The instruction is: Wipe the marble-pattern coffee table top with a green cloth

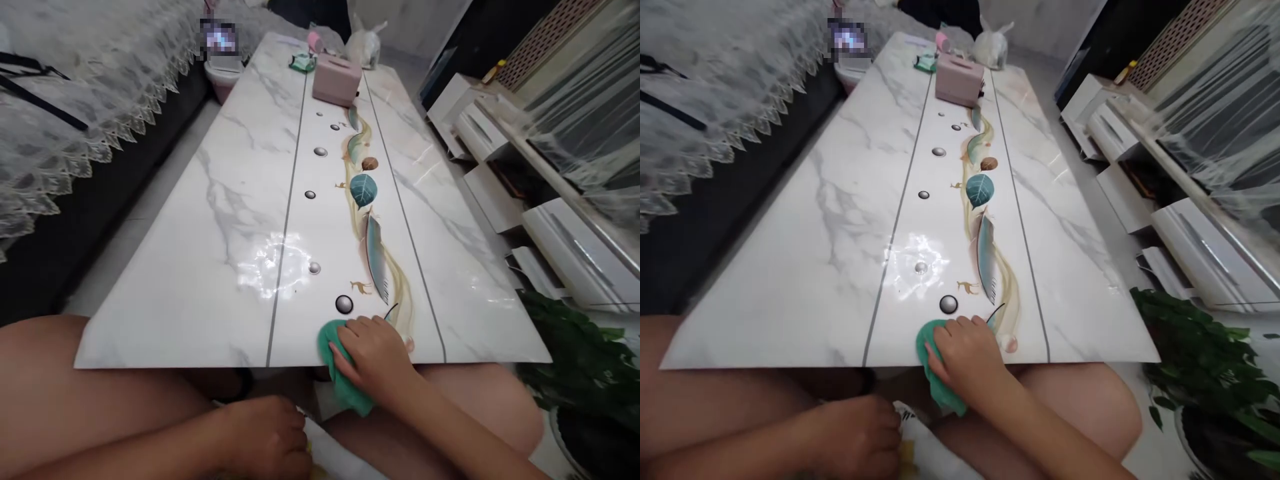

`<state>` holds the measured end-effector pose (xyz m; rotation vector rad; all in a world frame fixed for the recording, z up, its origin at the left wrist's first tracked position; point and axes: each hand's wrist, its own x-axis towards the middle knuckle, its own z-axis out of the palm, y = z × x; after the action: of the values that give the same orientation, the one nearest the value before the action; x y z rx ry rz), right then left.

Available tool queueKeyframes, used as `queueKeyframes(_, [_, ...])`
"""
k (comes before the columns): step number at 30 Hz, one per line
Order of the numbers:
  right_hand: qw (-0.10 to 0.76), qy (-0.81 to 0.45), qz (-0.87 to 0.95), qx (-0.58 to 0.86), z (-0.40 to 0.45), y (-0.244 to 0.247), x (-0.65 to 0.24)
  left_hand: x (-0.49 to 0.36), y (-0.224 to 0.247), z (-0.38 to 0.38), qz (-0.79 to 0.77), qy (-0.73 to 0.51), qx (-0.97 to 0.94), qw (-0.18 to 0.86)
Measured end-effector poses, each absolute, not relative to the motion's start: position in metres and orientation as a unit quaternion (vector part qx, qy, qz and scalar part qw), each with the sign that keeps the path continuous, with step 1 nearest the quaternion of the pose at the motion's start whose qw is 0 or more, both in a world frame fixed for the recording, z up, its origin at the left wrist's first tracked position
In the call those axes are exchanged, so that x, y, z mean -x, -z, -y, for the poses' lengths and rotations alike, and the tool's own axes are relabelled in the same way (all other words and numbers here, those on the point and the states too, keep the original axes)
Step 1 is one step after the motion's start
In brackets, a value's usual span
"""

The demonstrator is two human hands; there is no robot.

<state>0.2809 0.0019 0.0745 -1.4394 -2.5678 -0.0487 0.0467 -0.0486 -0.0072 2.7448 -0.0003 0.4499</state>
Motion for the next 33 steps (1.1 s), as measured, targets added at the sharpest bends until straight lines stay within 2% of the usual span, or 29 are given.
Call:
queueKeyframes(2, [0.144, 0.025, 0.856, 0.496, 0.008, -0.071, -0.288, -0.049, -0.026, 0.036, -0.067, -0.264, -0.939, 0.211])
queueKeyframes(4, [0.162, 0.012, 0.848, 0.504, 0.007, -0.07, -0.289, -0.049, -0.053, 0.018, -0.166, -0.364, -0.902, 0.162])
queueKeyframes(7, [0.177, -0.009, 0.845, 0.504, 0.0, -0.071, -0.287, -0.043, -0.071, -0.016, -0.345, -0.275, -0.897, 0.041])
queueKeyframes(9, [0.187, -0.018, 0.844, 0.502, -0.002, -0.071, -0.287, -0.038, -0.069, -0.033, -0.397, -0.199, -0.896, -0.008])
queueKeyframes(14, [0.204, -0.045, 0.843, 0.497, 0.001, -0.073, -0.29, -0.039, -0.056, -0.048, -0.382, -0.156, -0.91, -0.044])
queueKeyframes(21, [0.198, -0.052, 0.841, 0.501, 0.001, -0.072, -0.291, -0.033, -0.053, -0.047, -0.354, -0.188, -0.916, -0.009])
queueKeyframes(33, [0.173, -0.061, 0.84, 0.511, 0.001, -0.075, -0.291, -0.03, -0.059, -0.06, -0.319, -0.172, -0.932, 0.011])
